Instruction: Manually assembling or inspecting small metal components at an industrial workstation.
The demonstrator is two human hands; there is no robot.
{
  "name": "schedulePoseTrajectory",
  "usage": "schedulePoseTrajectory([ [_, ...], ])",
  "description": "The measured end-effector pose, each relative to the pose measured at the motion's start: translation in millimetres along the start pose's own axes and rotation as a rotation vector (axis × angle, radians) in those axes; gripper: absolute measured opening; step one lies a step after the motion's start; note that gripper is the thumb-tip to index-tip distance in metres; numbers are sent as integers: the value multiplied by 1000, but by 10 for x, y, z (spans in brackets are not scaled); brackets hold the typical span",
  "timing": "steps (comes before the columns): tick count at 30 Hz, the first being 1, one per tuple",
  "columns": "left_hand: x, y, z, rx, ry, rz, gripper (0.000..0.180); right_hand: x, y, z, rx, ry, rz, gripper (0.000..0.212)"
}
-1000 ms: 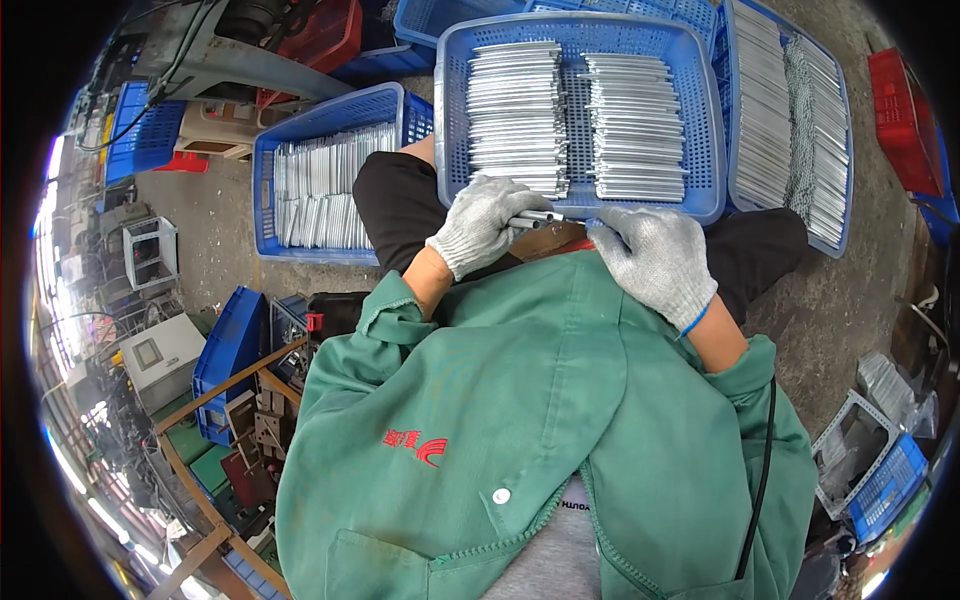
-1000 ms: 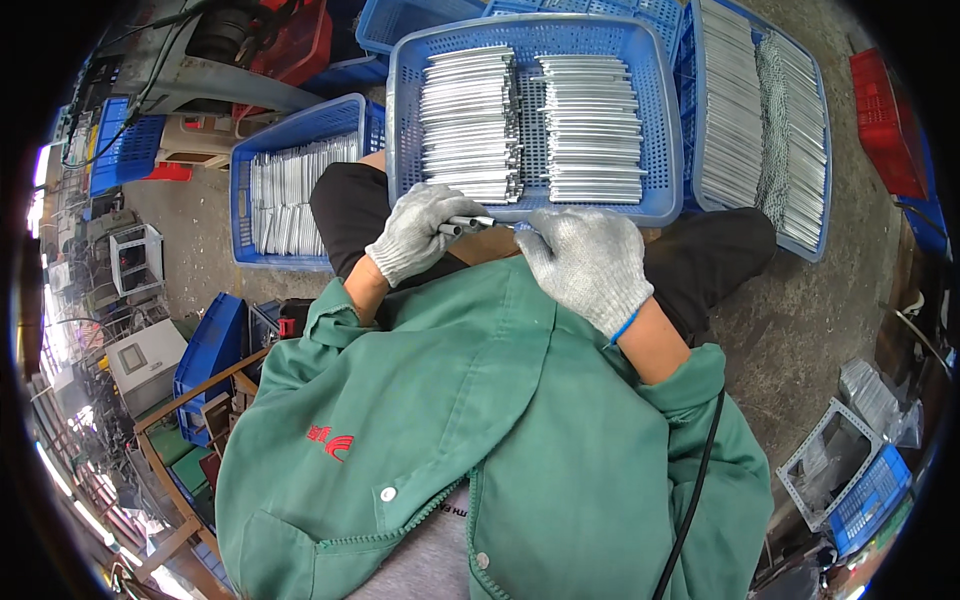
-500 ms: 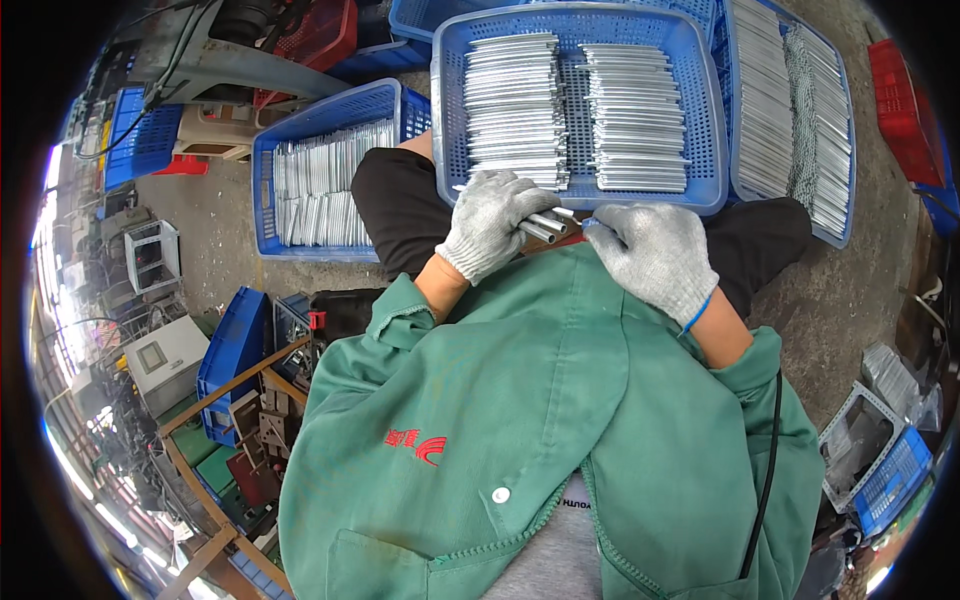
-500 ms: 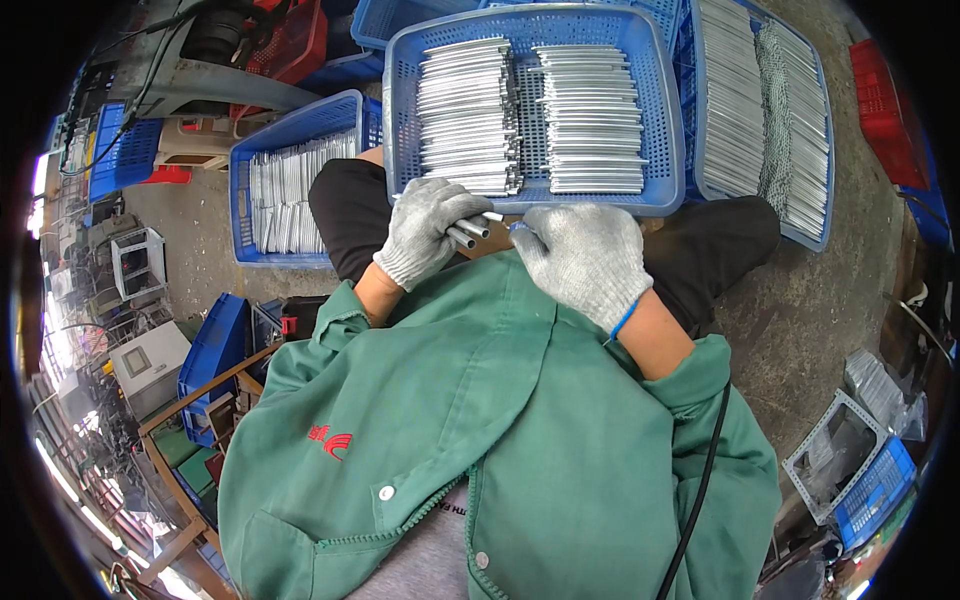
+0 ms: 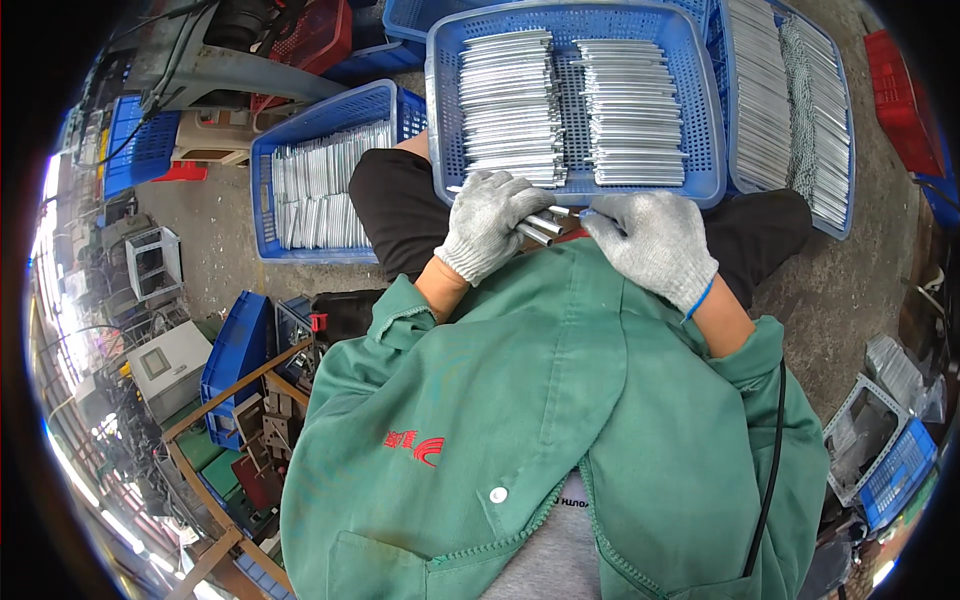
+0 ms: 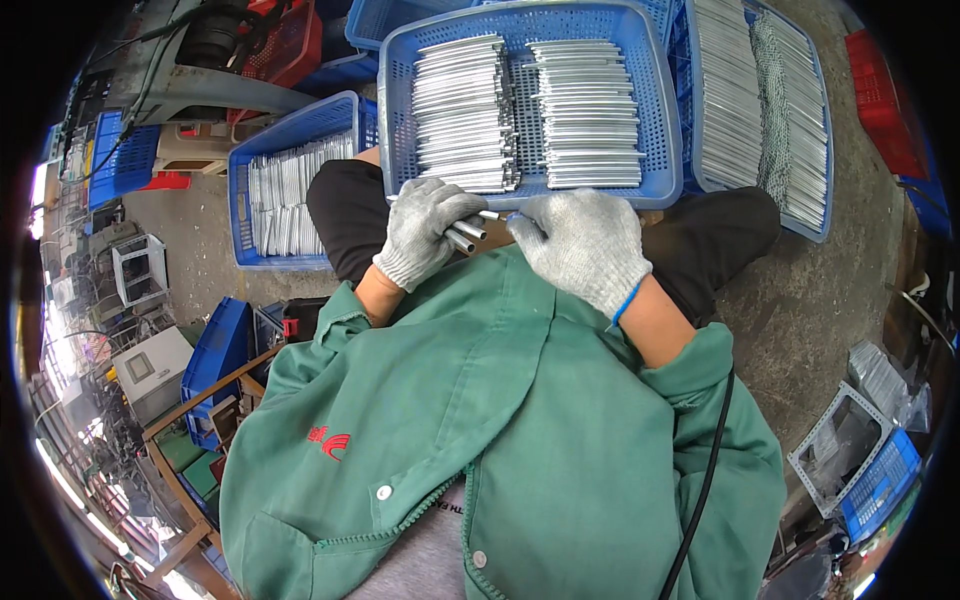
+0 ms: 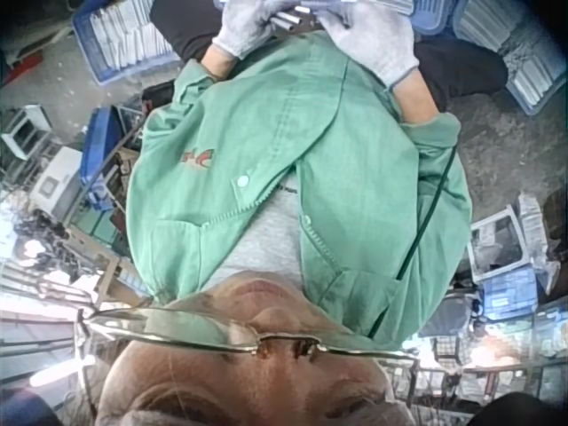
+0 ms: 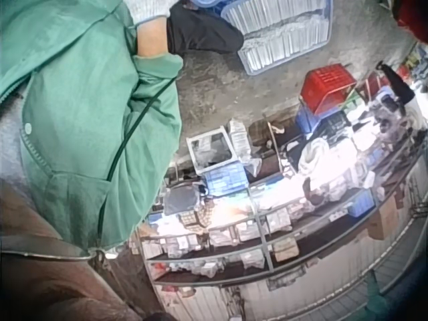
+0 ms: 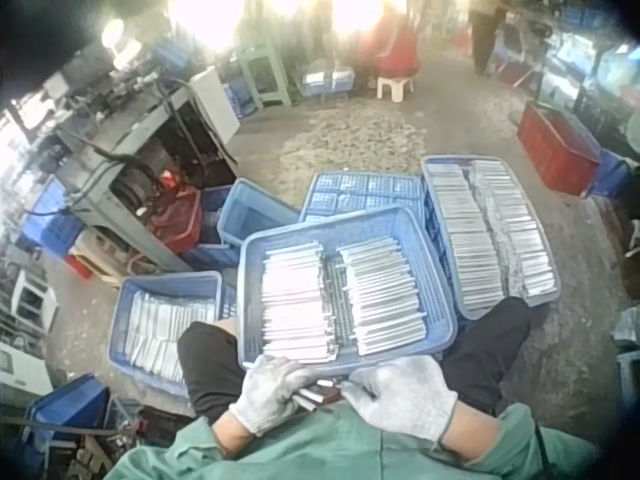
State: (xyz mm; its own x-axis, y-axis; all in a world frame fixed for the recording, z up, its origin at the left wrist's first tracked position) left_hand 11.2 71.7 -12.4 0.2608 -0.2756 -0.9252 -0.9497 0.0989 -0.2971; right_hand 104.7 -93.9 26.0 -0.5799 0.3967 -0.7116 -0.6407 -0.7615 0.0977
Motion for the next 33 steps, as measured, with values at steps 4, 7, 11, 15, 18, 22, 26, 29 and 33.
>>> schedulePoseTrajectory([
  [4, 6, 4, 3, -2, 5, -14, 19, 55, -17, -78, 44, -13, 13, 24],
  [7, 15, 7, 4, -2, 20, -33, 19, 97, -24, -144, 67, -2, 28, 27],
  [11, 85, 46, 42, -34, 0, 10, 28, 147, -32, -163, 83, -203, 116, 27],
  [15, 216, -9, 242, -31, -68, 40, 23, 123, -94, -222, 120, -108, -12, 26],
  [18, 395, -61, 492, -56, -155, 106, 22, 191, -97, -317, 114, -62, -59, 26],
  [22, 797, -66, 771, -116, -285, 300, 25, 240, -28, -460, 130, -5, -61, 27],
  [26, 941, 7, 853, -183, -317, 225, 25, 206, 21, -406, 93, 2, -97, 25],
  [29, 770, -38, 735, -198, -235, 239, 25, 133, 26, -375, 113, -9, -89, 25],
  [33, 444, -67, 544, -187, -97, 236, 25, 27, 30, -262, 104, -22, -85, 24],
])
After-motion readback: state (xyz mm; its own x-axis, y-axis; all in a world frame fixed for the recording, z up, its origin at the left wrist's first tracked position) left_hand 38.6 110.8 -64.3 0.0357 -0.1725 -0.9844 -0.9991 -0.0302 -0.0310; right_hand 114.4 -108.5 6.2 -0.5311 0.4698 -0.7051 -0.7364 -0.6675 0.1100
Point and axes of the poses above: each hand's wrist, its own y-axis away from the middle knuckle, its own x-axis out of the palm, z = x × y, the point moved 6 cm from there along -y, towards the middle knuckle, and after that the axes turned 14 degrees about -y, right-handed, at the moved point
